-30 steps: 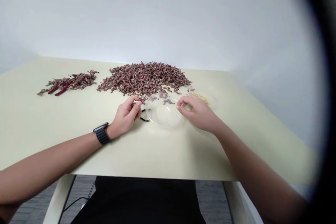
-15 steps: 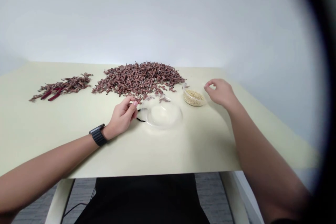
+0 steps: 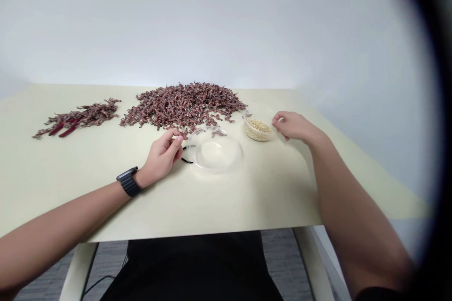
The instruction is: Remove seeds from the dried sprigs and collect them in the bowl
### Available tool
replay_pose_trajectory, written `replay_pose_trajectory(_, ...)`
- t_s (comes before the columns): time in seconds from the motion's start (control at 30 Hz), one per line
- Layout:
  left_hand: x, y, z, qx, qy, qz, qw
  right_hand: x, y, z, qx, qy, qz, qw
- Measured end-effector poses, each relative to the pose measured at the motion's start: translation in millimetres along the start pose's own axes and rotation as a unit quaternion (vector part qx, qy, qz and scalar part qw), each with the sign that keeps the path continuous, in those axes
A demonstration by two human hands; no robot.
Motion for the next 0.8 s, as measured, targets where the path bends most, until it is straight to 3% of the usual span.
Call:
replay_pose_trajectory(0.1,0.1,-0.6,-0.4,-0.004,-0.004,0.003,1.000,0.6,1.4,0.2,0.019,-0.028,-0.012,0.999)
replay_pose_trajectory(0.5,0.4,-0.6,-0.2,-0.006,-0.012,0.003,1.000,11.1,-12.8,3.5,-0.019,-0.003,-0.237,0.971)
replay_pose_trajectory(0.8,1.1,-0.3,0.5,-0.007,-0.015,0.001,1.000,17.3,-27.5,6.5,-0.052,-0.004,-0.373,0.926)
Point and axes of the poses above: each hand's wrist, its own z-axis away from the middle knuckle, its own x-axis out of the palm, y = z × x, the point moved 2 cm from there along -z, towards the middle knuckle, and after that the axes turned 4 degrees about -x, right-handed, at the moved point
